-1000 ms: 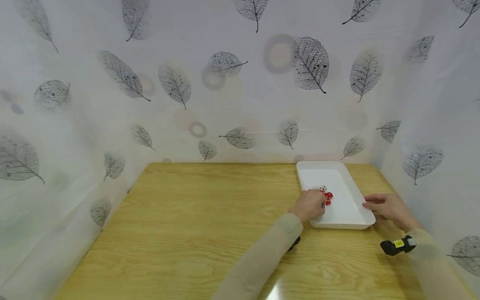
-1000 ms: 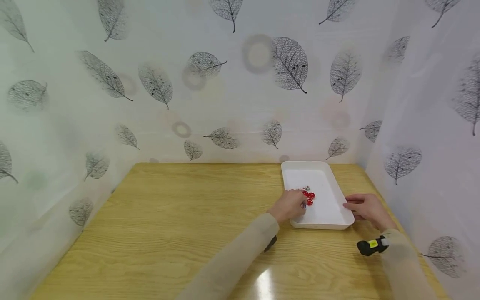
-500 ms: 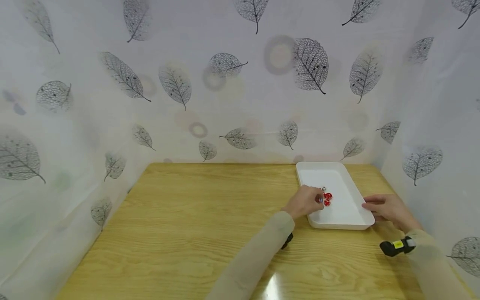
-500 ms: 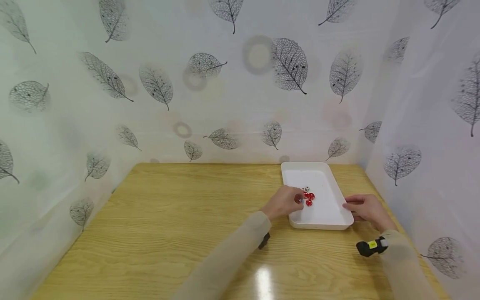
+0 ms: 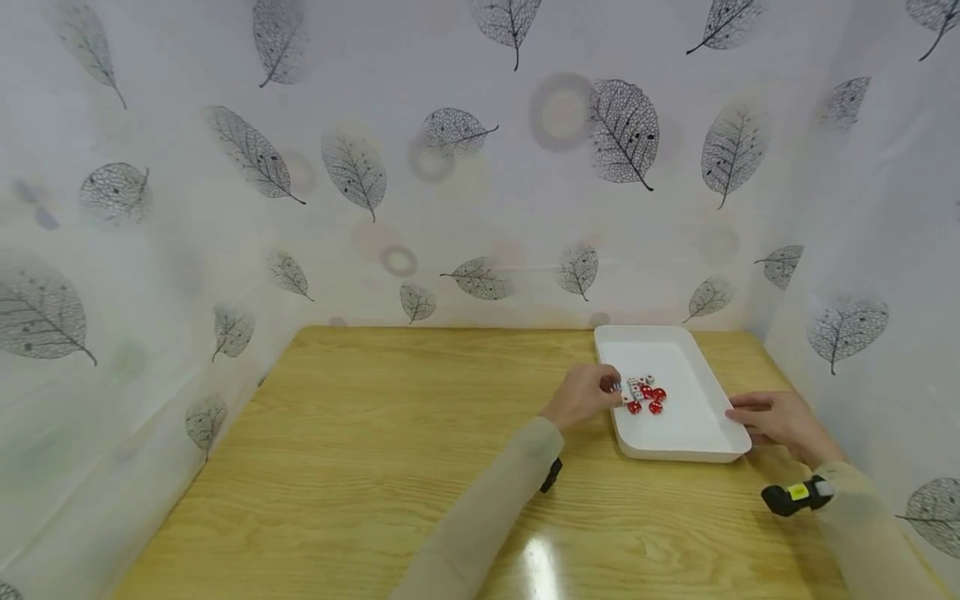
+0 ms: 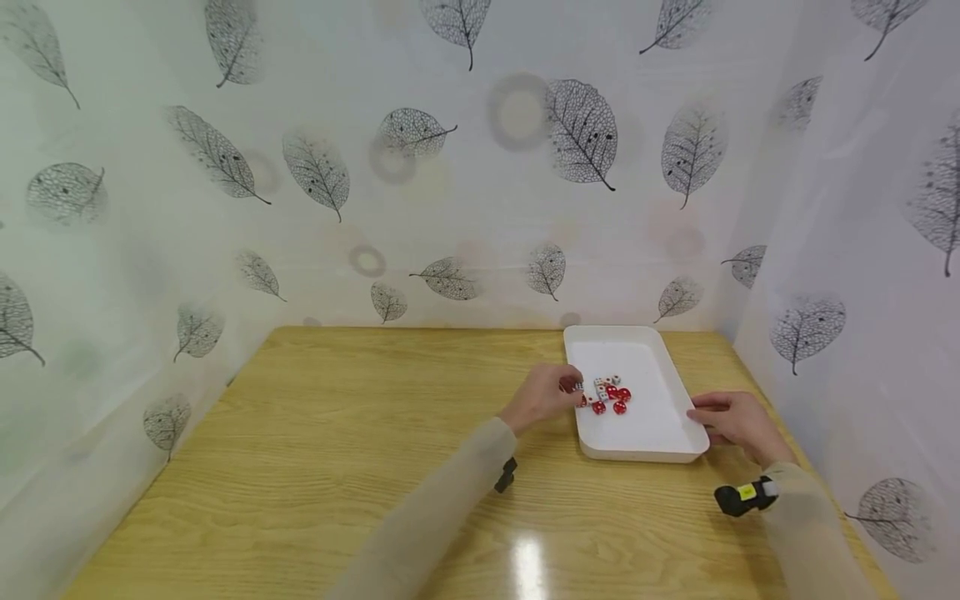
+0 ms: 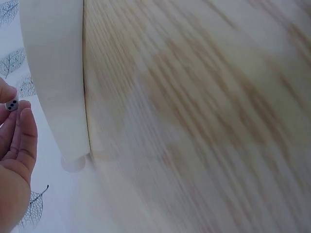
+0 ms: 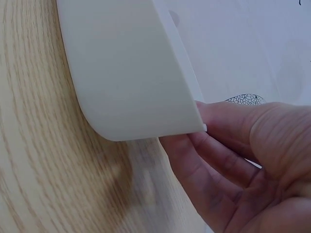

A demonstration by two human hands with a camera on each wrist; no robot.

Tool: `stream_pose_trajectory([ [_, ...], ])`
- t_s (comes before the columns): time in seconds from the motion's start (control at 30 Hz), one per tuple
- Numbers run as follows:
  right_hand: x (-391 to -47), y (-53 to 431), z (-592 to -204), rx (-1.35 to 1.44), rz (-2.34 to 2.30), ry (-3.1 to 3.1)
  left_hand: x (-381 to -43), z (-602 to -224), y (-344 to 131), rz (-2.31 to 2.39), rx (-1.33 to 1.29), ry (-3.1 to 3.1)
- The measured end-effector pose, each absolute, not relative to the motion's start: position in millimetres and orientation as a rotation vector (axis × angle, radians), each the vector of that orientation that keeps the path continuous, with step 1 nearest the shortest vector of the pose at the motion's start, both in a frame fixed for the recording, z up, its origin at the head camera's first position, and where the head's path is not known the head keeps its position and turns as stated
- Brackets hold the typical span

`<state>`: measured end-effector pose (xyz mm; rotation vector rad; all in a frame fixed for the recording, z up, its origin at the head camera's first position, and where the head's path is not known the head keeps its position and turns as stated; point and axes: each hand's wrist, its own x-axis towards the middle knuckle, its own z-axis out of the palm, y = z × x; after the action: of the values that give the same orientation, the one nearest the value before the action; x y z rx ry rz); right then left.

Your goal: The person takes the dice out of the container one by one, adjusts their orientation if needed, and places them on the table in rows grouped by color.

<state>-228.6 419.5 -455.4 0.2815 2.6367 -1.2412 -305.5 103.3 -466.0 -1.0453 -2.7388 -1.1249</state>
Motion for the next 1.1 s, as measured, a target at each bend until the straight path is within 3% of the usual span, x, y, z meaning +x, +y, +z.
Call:
stream_pose_trajectory([
  [0.57,-229.4,419.7,-455.9,0.298,-1.242,2.643,-322.6,-476.1,62.3,-1.32,-0.787,-2.773],
  [1.1,-231.6,422.6,-460.1,0.294,-1.231,2.64,-330.5,-481.2,56.2,-1.149,-0.731,-3.02],
])
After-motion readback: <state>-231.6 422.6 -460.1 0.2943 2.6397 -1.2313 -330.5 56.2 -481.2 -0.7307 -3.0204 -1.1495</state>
